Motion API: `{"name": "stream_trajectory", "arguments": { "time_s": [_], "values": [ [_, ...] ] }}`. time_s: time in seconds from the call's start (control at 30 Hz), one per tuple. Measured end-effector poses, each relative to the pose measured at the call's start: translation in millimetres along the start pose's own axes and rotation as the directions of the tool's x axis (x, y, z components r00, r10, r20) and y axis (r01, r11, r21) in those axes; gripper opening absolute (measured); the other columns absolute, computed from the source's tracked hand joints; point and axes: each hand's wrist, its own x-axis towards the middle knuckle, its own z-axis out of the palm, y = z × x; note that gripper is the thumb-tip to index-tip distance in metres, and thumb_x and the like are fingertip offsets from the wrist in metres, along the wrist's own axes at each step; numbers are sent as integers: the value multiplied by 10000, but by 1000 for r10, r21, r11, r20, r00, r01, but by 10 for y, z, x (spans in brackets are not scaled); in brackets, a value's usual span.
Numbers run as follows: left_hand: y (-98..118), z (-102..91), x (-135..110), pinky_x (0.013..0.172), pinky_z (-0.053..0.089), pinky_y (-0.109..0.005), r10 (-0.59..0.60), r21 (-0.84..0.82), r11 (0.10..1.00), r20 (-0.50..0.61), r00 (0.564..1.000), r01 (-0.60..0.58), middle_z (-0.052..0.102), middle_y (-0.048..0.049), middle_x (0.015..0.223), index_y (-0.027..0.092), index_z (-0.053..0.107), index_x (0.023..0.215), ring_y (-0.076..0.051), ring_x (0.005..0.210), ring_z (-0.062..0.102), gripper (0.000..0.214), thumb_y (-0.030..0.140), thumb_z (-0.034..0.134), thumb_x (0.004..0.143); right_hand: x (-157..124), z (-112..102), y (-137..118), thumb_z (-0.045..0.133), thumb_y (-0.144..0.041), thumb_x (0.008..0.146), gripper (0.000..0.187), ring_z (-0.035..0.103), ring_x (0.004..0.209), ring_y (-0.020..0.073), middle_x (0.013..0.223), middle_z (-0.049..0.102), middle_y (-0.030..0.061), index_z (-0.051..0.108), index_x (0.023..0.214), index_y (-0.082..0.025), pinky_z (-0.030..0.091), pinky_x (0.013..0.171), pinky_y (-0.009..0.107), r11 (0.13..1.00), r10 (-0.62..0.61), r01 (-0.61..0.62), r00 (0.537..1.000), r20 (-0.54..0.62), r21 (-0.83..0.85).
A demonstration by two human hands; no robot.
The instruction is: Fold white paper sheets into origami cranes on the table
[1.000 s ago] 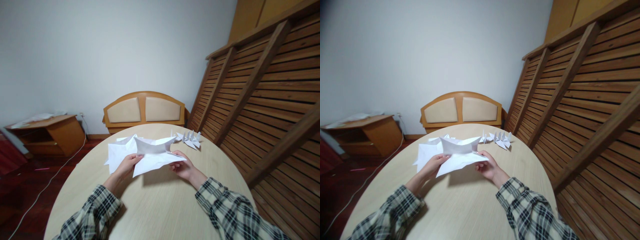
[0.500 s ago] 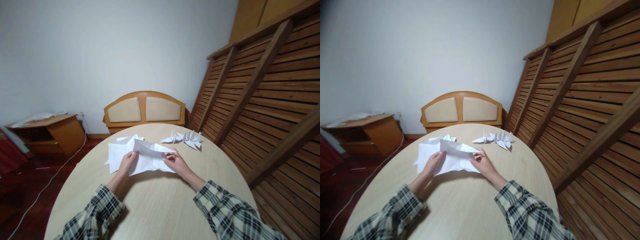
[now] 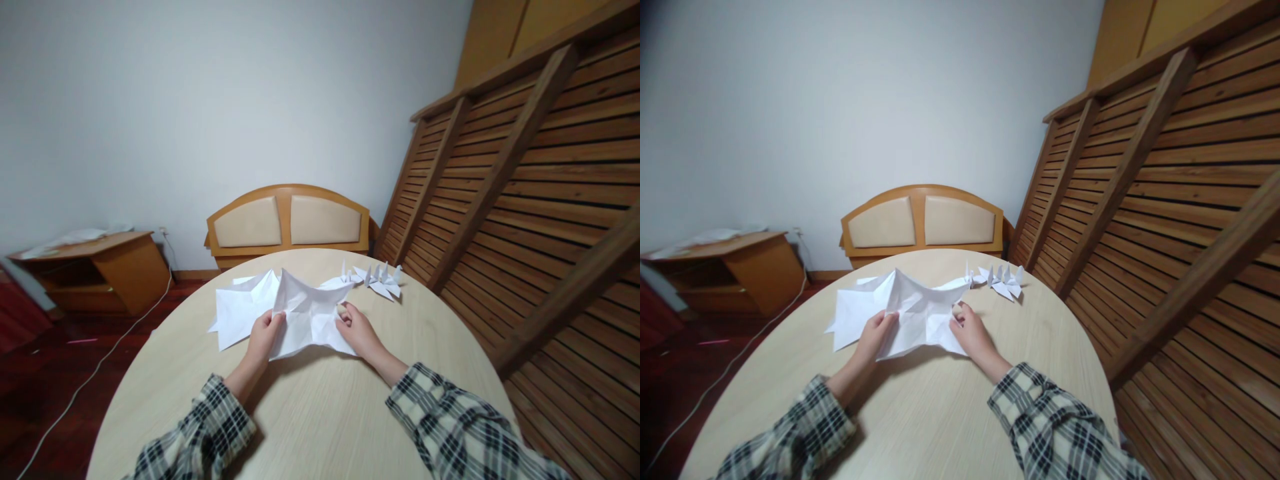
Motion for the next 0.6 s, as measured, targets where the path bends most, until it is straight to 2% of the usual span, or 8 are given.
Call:
{"name": "stream_trajectory", "arguments": {
  "time_s": [0.07, 0.13, 0.27, 0.37, 0.47, 0.6],
  "values": [
    [8, -28, 32, 518, 360, -252, 5, 26, 1000, -12, 1000, -4, 533, 0, 526, 193, 570, 566, -175, 562, 498, 271, 455, 627, 605, 11, -19, -21, 651, -236, 706, 240, 650, 816, 223, 858, 718, 45, 687, 939, -193, 482, 803, 339, 999, -39, 38, 999, 22, 38],
    [8, -54, 62, 514, 363, -253, 6, 40, 999, -22, 1000, -5, 530, 1, 515, 192, 571, 563, -180, 562, 505, 261, 441, 631, 615, 11, -28, -47, 641, -274, 715, 173, 651, 860, 242, 891, 730, 58, 696, 856, -190, 476, 809, 345, 995, -34, 30, 999, 40, 96],
    [-12, -80, 89, 531, 400, -261, 26, 41, 999, -23, 999, -25, 561, -5, 534, 187, 589, 579, -186, 577, 531, 294, 468, 655, 636, -12, -23, -104, 682, -429, 714, 298, 637, 734, 226, 808, 720, 45, 683, 857, -168, 471, 653, 309, 960, 85, -103, 993, 82, 260],
    [-20, -81, 86, 556, 429, -269, 59, 14, 998, -27, 998, -59, 585, -18, 548, 183, 589, 566, -183, 589, 537, 404, 572, 652, 655, -32, -20, -159, 717, -557, 684, 403, 616, 629, 204, 696, 690, 23, 651, 788, -173, 458, 586, 291, 908, 150, -185, 981, 119, 376],
    [-3, -73, 73, 567, 444, -276, 61, -30, 998, -38, 997, -62, 591, -25, 546, 187, 570, 545, -183, 591, 543, 522, 693, 620, 663, -51, -28, -226, 717, -626, 679, 447, 621, 602, 202, 645, 672, 19, 624, 728, -191, 472, 578, 292, 869, 164, -201, 979, 120, 452],
    [30, -49, 54, 579, 465, -299, 14, -125, 992, -40, 999, -19, 599, -32, 544, 199, 561, 571, -208, 608, 572, 589, 780, 603, 649, -59, -52, -278, 654, -666, 727, 461, 638, 642, 234, 593, 649, 31, 608, 665, -211, 464, 554, 296, 882, 151, -171, 985, 80, 439]
  ]
}}
